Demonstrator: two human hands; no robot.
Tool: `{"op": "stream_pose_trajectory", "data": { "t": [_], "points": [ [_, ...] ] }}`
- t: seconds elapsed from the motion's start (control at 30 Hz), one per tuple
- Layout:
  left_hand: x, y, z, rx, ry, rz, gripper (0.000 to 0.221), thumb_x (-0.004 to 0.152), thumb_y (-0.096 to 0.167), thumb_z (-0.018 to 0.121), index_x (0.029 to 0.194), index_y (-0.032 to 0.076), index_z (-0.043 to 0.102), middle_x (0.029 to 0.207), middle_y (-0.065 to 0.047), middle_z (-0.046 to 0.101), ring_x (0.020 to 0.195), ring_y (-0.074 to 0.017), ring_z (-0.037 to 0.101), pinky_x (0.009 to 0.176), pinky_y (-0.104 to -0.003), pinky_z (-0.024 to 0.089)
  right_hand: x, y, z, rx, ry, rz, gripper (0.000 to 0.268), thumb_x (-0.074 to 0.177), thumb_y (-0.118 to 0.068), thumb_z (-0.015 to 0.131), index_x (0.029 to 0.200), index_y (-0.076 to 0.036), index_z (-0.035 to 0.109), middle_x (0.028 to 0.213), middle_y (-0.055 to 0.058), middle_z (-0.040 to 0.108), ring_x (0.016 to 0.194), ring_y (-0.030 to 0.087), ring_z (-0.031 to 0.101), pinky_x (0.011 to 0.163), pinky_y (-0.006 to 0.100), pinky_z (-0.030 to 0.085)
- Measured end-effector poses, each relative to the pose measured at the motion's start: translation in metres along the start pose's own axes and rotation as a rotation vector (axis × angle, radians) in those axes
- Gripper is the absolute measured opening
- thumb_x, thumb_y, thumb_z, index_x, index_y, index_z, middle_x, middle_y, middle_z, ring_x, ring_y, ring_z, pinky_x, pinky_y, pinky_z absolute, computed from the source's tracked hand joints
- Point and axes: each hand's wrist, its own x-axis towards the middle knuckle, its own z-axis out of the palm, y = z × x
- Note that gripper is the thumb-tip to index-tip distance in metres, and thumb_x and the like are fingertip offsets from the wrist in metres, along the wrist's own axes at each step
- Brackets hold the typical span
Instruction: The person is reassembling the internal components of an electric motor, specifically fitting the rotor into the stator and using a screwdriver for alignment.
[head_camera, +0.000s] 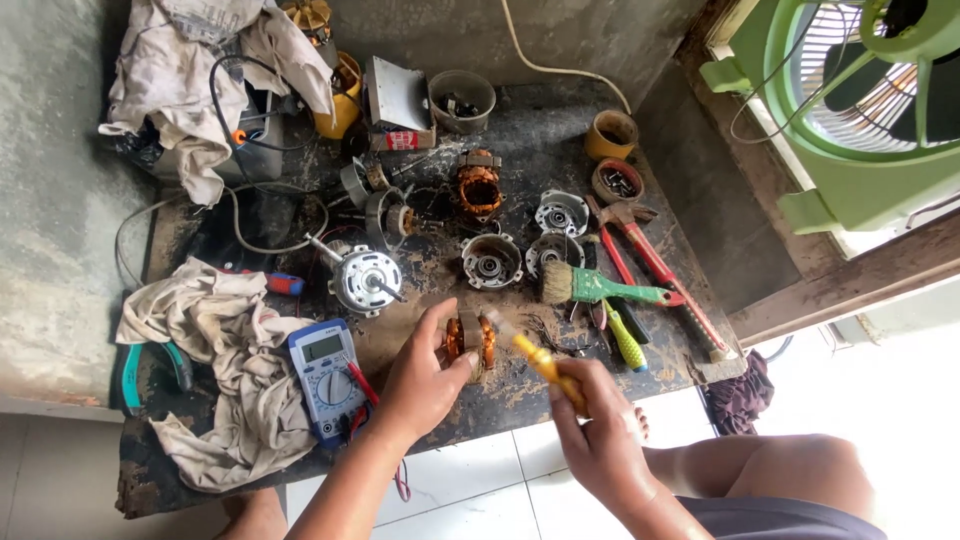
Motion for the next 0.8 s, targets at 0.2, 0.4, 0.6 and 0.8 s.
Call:
{"op": "stream_pose_trajectory", "data": {
  "t": [0.2,0.4,0.6,0.8],
  "points": [
    [-0.004,0.007,0.003,-0.009,0.025,0.017,0.072,0.085,0.021,0.072,0.150,0.023,0.042,0.164,-0.007,0.039,0.150,-0.0371,0.035,0.120,-0.058,0.032,0.004,-0.003,-0.001,-0.046,-0.066,-0.039,0.016,0.094,-0.020,0.064,0.107,-0.011,0.065,0.094,0.004,0.071,0.079,0.018,0.067,0.068,0.032,0.054],
    [-0.009,0.025,0.005,-0.361,0.082,-0.109,0.069,0.083,0.029,0.075,0.144,0.009,0.048,0.091,-0.013,0.077,0.072,-0.0207,0.074,0.070,-0.033,0.066,0.008,-0.011,-0.009,-0.010,-0.083,-0.009,0.015,0.092,-0.019,0.063,0.104,-0.012,0.067,0.090,0.003,0.069,0.078,0.020,0.066,0.071,0.031,0.050],
    [-0.006,0.016,0.004,-0.074,0.166,-0.129,0.065,0.079,0.039,0.075,0.139,0.023,0.056,0.129,-0.009,0.066,0.123,-0.0206,0.059,0.100,-0.039,0.050,0.006,-0.011,-0.006,0.102,0.090,-0.042,0.018,0.097,-0.020,0.061,0.111,-0.009,0.064,0.097,0.005,0.068,0.080,0.018,0.064,0.073,0.031,0.050],
    [-0.013,0.020,0.000,-0.133,0.150,-0.165,0.058,0.084,0.023,0.067,0.141,0.023,0.057,0.108,-0.010,0.067,0.080,-0.0178,0.068,0.069,-0.031,0.056,0.000,-0.011,-0.001,-0.023,-0.122,0.086,0.010,0.090,-0.021,0.063,0.099,-0.016,0.065,0.086,0.001,0.071,0.072,0.019,0.064,0.065,0.033,0.048]
  ]
}}
